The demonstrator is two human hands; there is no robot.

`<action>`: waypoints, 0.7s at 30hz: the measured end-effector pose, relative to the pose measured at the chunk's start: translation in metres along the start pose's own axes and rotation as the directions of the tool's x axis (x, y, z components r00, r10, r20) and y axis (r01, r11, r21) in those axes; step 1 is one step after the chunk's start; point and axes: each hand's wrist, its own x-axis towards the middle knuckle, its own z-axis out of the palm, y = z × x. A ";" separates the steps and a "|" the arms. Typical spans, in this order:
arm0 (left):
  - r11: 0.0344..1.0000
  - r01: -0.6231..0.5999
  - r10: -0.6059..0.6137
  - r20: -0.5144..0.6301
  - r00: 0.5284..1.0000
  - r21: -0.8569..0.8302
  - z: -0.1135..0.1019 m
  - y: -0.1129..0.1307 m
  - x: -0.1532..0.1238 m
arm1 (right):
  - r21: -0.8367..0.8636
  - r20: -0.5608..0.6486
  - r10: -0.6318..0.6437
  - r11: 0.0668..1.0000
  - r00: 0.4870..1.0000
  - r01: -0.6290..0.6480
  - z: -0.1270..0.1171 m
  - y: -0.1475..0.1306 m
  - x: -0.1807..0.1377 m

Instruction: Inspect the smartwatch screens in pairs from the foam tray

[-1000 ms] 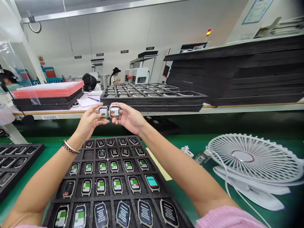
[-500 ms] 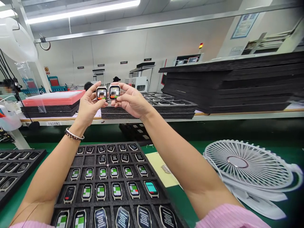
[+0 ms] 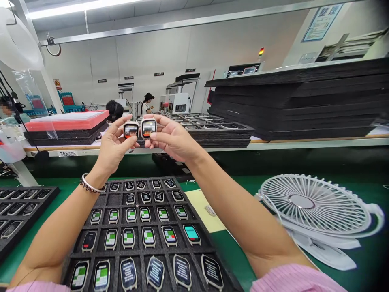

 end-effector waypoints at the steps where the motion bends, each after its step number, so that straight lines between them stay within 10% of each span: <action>1: 0.999 0.052 -0.052 -0.001 0.999 -0.013 0.000 -0.002 -0.011 | 0.016 -0.011 0.027 1.000 1.000 -0.027 0.003 0.007 -0.010; 10: 0.852 0.523 -0.523 0.016 0.852 -0.036 -0.015 -0.042 -0.099 | 0.248 -0.082 0.354 0.913 0.931 -0.325 0.024 0.092 -0.082; 21: 0.791 0.607 -0.611 -0.048 0.790 -0.075 -0.022 -0.081 -0.118 | 0.327 -0.061 0.441 0.856 0.895 -0.400 0.018 0.137 -0.096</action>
